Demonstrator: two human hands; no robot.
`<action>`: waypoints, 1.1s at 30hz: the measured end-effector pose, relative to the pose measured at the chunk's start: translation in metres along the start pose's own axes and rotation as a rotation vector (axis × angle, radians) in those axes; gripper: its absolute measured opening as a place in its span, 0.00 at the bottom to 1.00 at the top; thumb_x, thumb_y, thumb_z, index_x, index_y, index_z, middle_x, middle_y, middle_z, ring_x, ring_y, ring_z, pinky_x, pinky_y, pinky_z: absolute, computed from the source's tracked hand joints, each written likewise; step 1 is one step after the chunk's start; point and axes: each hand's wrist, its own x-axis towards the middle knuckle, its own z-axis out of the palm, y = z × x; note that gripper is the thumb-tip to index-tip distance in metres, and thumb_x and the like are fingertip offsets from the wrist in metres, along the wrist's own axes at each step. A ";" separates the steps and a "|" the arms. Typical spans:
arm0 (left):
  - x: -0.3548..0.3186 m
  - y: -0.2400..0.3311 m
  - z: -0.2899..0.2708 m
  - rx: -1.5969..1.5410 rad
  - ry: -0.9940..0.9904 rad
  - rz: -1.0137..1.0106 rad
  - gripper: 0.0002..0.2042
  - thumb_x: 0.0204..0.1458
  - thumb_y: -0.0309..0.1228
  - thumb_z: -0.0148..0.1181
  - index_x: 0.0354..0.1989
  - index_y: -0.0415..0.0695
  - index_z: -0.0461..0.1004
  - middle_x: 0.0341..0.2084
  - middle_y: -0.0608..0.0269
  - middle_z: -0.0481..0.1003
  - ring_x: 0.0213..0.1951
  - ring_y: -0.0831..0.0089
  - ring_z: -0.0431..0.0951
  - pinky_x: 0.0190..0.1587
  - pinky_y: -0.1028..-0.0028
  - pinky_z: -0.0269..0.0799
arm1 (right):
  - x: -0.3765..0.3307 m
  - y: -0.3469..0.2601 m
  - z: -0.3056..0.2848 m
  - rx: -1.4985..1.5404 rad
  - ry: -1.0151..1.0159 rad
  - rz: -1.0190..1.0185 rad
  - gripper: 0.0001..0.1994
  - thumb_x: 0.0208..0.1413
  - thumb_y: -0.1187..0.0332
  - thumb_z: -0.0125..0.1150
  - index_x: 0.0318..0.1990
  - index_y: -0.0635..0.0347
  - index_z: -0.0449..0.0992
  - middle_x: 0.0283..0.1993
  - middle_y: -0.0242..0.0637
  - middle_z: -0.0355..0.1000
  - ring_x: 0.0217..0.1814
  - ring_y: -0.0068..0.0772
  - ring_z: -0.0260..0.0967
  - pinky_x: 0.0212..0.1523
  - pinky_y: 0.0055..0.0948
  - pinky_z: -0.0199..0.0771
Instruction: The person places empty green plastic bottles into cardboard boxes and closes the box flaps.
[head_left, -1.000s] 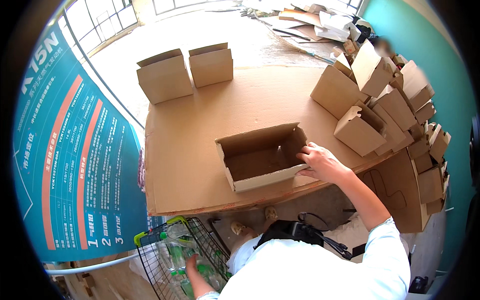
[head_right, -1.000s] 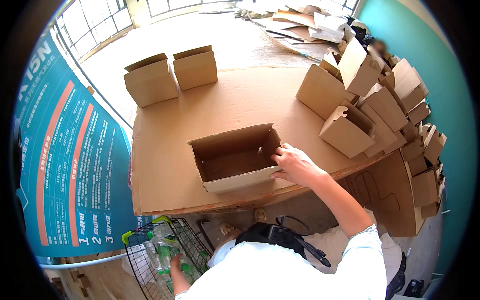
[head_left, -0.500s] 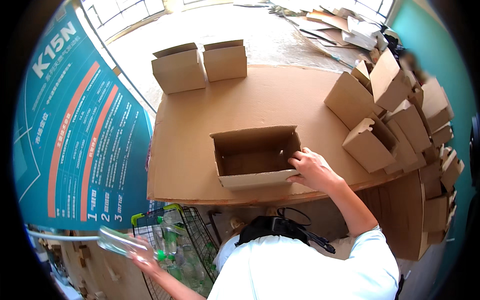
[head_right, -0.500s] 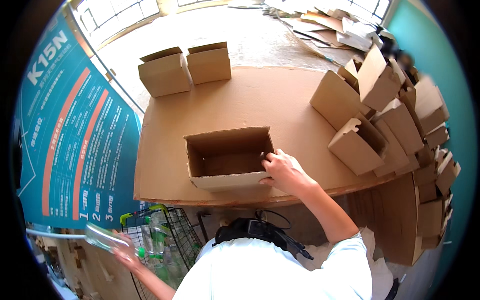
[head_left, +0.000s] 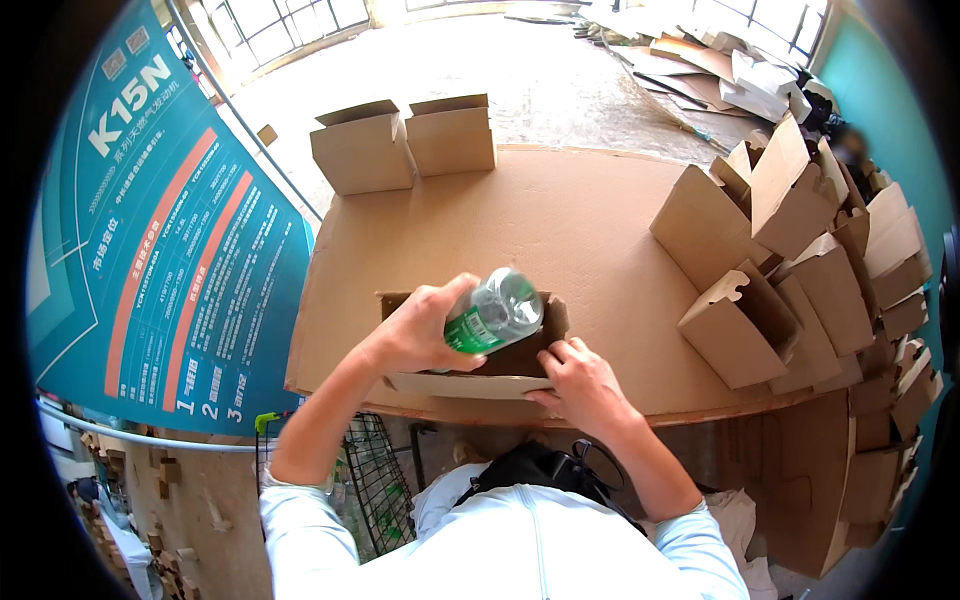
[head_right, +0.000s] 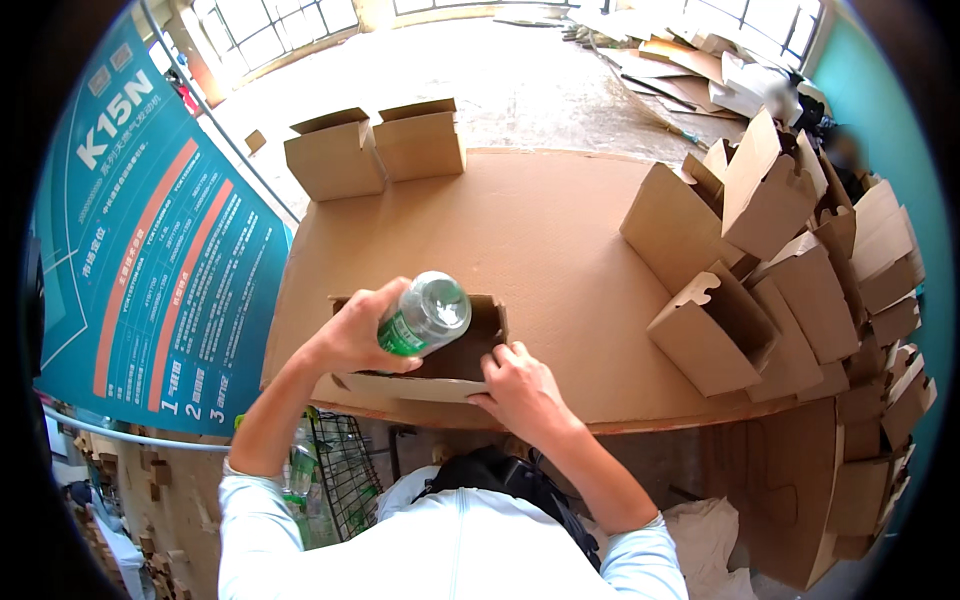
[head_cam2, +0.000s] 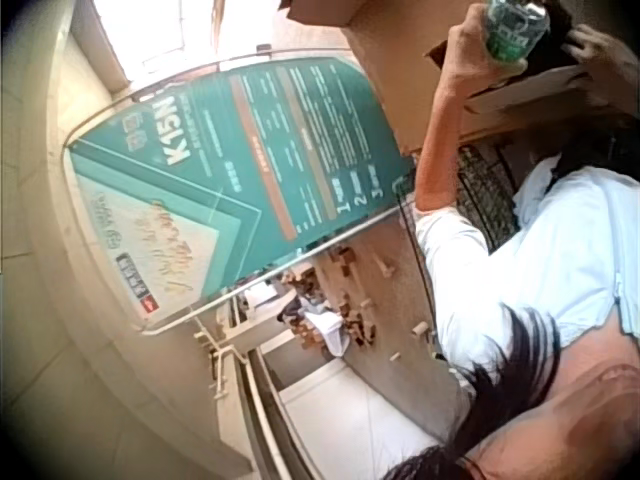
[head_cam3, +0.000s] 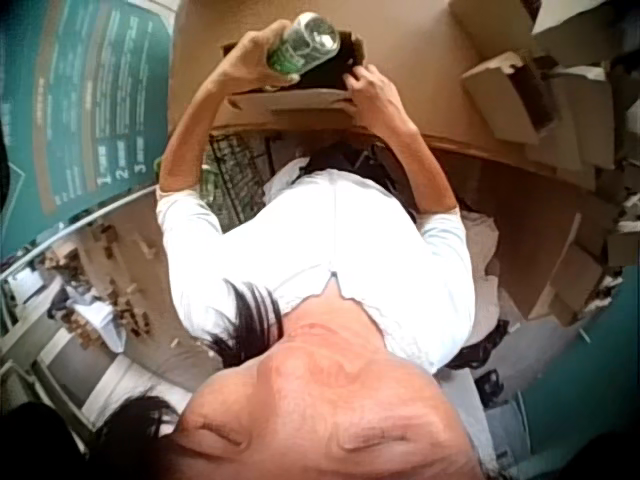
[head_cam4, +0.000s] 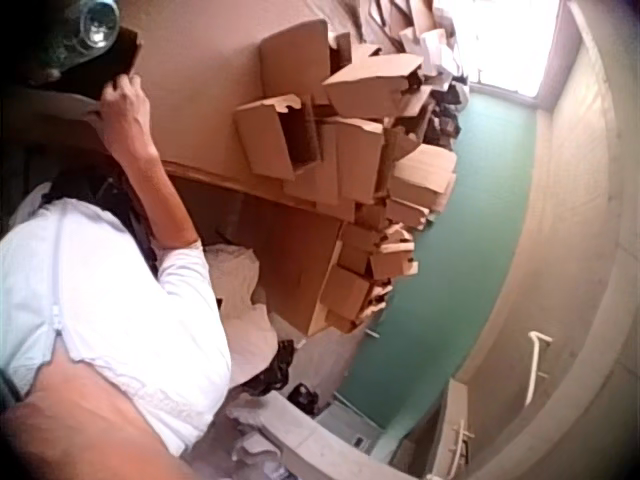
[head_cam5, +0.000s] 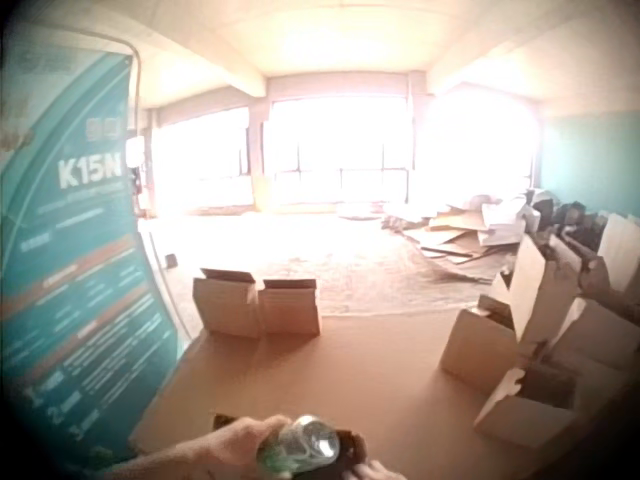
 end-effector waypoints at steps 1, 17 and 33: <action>0.002 -0.009 -0.001 0.048 -0.098 -0.042 0.36 0.31 0.39 0.75 0.50 0.36 0.66 0.33 0.45 0.77 0.37 0.55 0.80 0.43 0.66 0.76 | 0.000 0.003 0.000 0.001 -0.002 -0.030 0.20 0.47 0.57 0.69 0.41 0.63 0.78 0.41 0.41 0.72 0.48 0.41 0.68 0.47 0.35 0.75; 0.063 -0.146 0.130 0.986 -0.781 -0.007 0.13 0.40 0.34 0.70 0.36 0.48 0.83 0.36 0.56 0.82 0.42 0.59 0.82 0.46 0.61 0.78 | 0.009 0.010 0.017 -0.080 0.008 -0.252 0.04 0.42 0.70 0.63 0.24 0.57 0.82 0.36 0.39 0.71 0.48 0.44 0.69 0.39 0.31 0.77; -0.122 -0.024 -0.069 -0.199 0.503 -0.099 0.13 0.62 0.34 0.53 0.42 0.35 0.78 0.32 0.58 0.81 0.38 0.71 0.82 0.42 0.73 0.76 | 0.014 0.010 0.004 0.047 0.057 -0.054 0.09 0.49 0.64 0.68 0.26 0.60 0.81 0.36 0.33 0.77 0.45 0.42 0.69 0.43 0.37 0.75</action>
